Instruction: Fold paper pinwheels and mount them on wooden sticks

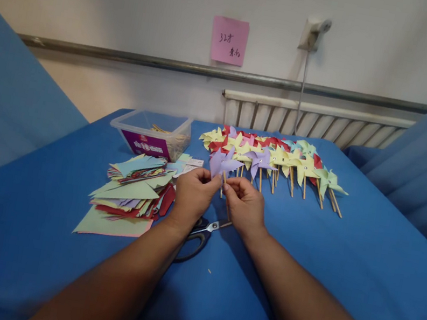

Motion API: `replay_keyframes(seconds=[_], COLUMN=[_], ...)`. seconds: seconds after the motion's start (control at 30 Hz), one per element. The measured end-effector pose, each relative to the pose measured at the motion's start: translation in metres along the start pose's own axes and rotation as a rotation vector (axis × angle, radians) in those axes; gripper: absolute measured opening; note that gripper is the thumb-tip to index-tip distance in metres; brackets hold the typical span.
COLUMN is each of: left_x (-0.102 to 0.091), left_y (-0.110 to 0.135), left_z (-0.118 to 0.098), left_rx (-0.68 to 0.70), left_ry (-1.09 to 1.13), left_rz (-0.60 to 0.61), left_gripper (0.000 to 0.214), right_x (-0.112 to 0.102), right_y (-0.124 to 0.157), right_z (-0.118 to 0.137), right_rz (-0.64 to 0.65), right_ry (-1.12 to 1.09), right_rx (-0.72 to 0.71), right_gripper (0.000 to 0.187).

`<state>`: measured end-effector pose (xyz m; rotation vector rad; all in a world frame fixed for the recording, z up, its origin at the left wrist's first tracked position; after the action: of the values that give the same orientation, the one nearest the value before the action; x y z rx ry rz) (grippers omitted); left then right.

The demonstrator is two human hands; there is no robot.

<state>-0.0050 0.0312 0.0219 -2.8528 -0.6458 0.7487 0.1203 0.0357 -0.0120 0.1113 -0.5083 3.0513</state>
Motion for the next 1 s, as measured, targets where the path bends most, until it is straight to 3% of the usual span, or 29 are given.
replay_keyframes(seconds=[0.47, 1.0], left_x=[0.0011, 0.003], left_y=[-0.0006, 0.0015], left_z=[0.0016, 0.0019], left_rx=[-0.016, 0.013], left_ry=[0.017, 0.059], left_rz=[0.01, 0.001], left_gripper=[0.026, 0.025], right_x=[-0.0011, -0.0057], right_y=[-0.0003, -0.0021], right_z=[-0.0008, -0.0071], right_rz=[0.006, 0.016], right_ry=[0.005, 0.166], right_rx=[0.004, -0.058], right_gripper=[0.02, 0.017])
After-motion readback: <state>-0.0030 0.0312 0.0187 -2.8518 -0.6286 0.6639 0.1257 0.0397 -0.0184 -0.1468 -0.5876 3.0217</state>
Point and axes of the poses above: each hand's wrist, its own y-axis away from the middle knuckle, its own x-axis out of the palm, z = x × y, the point moved 4 cm from there along -y, towards the middle knuckle, and after that the axes turned 6 degrees about -x, right-handed, at the moved point
